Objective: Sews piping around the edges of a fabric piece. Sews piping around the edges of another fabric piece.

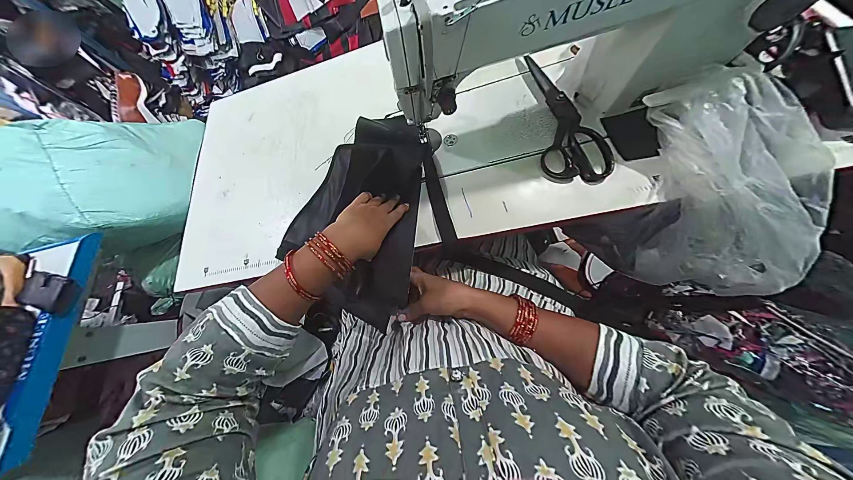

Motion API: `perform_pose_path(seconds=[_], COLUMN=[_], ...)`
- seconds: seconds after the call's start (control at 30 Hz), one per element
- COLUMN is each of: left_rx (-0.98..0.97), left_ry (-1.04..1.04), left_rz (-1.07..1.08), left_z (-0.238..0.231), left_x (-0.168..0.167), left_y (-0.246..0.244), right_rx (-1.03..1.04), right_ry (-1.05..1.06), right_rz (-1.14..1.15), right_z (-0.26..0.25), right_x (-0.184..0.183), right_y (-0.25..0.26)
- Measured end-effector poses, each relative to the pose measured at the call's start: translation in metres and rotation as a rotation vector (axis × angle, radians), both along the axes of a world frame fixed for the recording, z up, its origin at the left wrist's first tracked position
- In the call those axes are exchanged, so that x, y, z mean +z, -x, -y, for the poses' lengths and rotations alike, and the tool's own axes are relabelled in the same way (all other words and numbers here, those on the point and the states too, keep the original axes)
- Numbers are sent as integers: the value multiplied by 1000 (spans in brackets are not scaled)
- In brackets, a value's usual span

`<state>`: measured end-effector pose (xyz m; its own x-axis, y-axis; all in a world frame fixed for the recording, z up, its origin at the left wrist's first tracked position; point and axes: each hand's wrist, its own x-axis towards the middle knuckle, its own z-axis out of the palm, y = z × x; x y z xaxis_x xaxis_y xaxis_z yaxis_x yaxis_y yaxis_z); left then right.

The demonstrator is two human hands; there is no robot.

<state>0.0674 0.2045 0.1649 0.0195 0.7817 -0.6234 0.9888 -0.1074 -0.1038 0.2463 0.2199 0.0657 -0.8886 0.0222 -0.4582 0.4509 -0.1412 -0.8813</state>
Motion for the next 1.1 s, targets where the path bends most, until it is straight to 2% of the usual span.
perform_pose_path(seconds=[0.1,0.23,0.37,0.57,0.7,0.93,1.1], left_rx=[6,-1,-26,-28,-42,-89,-97], left_ry=[35,4,-54,-7,-29,-116,-95], left_rz=[2,-12,-8,13,13,14,3], left_z=[-2,2,5,14,18,22,23], left_x=[4,9,-5,-2,-7,-9,-9], left_y=[-1,-7,0,-1,0,0,1], right_rx=[28,-135,-168,-12,-122,-40,-100], right_ry=[2,192,153,66,51,253,176], right_rz=[-42,-24,-34,-41,-14,2,83], right_z=[0,15,15,4,0,12,18], right_x=[0,1,-3,-3,4,-6,-3], right_y=[-2,9,9,-17,-30,-3,5])
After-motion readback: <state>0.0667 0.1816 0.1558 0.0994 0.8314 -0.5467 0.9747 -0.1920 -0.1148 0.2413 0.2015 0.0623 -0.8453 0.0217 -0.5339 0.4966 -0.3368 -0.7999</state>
